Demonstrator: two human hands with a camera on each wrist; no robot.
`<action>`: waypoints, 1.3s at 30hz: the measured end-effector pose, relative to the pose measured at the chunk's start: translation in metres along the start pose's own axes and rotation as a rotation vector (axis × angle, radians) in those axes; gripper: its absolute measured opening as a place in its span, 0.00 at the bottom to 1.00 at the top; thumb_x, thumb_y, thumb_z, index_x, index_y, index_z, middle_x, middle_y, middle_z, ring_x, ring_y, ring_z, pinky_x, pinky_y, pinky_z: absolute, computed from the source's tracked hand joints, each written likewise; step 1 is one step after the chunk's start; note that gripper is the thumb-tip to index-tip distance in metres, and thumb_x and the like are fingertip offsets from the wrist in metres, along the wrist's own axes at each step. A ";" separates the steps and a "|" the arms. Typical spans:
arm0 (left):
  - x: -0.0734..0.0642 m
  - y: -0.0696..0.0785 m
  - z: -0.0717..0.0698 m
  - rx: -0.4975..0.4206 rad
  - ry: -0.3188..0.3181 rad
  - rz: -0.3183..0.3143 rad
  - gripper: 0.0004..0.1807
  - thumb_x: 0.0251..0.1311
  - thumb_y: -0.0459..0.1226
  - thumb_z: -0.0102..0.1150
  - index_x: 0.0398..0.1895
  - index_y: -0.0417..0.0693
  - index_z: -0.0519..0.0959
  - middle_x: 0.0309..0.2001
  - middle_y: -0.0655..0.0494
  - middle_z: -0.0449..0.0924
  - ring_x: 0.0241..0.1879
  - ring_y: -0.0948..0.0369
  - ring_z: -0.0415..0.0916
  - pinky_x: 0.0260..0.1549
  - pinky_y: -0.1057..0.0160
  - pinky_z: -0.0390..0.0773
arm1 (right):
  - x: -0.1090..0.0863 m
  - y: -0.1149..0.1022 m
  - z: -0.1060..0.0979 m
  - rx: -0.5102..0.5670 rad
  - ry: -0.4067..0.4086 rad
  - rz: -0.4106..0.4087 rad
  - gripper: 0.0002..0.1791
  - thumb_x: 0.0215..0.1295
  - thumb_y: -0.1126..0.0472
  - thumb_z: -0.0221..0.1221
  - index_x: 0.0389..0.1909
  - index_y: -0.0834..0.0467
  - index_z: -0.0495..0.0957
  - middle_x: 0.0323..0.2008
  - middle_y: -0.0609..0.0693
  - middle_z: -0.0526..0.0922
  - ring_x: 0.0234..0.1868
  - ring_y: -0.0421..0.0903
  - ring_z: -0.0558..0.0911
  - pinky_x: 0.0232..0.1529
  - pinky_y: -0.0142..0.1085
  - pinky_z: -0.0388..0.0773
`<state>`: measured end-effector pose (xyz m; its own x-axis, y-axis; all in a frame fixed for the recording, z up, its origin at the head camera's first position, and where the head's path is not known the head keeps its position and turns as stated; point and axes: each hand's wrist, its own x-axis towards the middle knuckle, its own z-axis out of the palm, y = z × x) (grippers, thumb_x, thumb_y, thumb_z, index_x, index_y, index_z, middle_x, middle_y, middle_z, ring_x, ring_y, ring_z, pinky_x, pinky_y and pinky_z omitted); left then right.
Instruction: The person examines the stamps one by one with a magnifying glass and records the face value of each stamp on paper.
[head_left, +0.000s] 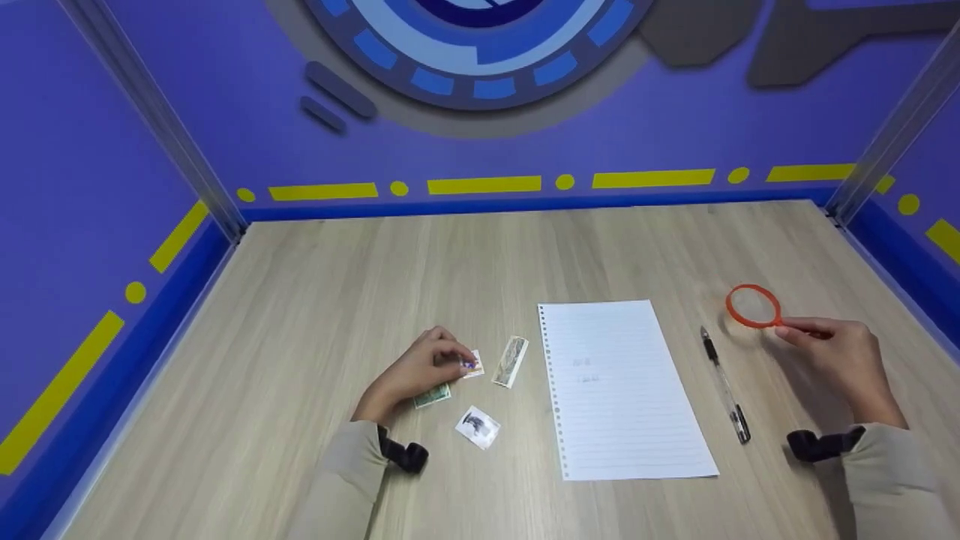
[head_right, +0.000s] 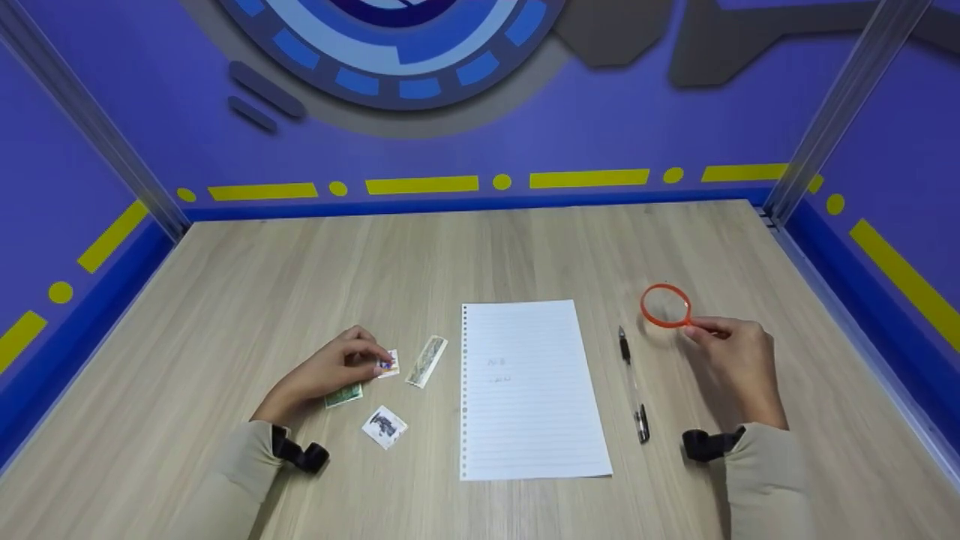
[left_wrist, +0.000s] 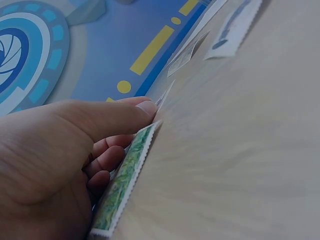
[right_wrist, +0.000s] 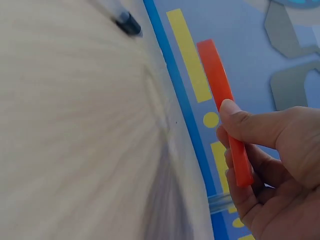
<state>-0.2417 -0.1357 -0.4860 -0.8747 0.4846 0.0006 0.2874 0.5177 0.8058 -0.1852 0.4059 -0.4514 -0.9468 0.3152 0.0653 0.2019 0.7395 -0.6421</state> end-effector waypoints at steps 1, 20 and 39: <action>0.000 0.000 0.000 0.003 0.000 0.001 0.10 0.57 0.32 0.61 0.40 0.54 0.86 0.42 0.55 0.69 0.45 0.58 0.63 0.46 0.60 0.64 | 0.000 0.002 -0.001 -0.003 -0.003 0.006 0.26 0.63 0.48 0.62 0.50 0.66 0.81 0.48 0.67 0.82 0.30 0.27 0.70 0.25 0.24 0.73; -0.001 -0.001 -0.001 0.007 -0.005 0.052 0.09 0.58 0.32 0.61 0.40 0.51 0.85 0.42 0.55 0.70 0.43 0.59 0.63 0.44 0.63 0.64 | 0.000 0.043 -0.005 -0.075 0.041 0.075 0.26 0.63 0.51 0.62 0.49 0.71 0.79 0.48 0.72 0.80 0.28 0.28 0.68 0.19 0.26 0.72; -0.001 -0.001 -0.002 -0.006 -0.010 0.052 0.08 0.59 0.33 0.61 0.41 0.50 0.85 0.42 0.55 0.71 0.44 0.60 0.64 0.45 0.65 0.65 | 0.001 0.049 -0.008 -0.027 -0.016 0.144 0.29 0.61 0.49 0.63 0.50 0.72 0.78 0.44 0.68 0.82 0.28 0.22 0.66 0.22 0.21 0.72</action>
<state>-0.2422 -0.1379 -0.4860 -0.8544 0.5183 0.0367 0.3302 0.4871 0.8085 -0.1741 0.4471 -0.4761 -0.9112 0.4103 -0.0381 0.3427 0.7033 -0.6228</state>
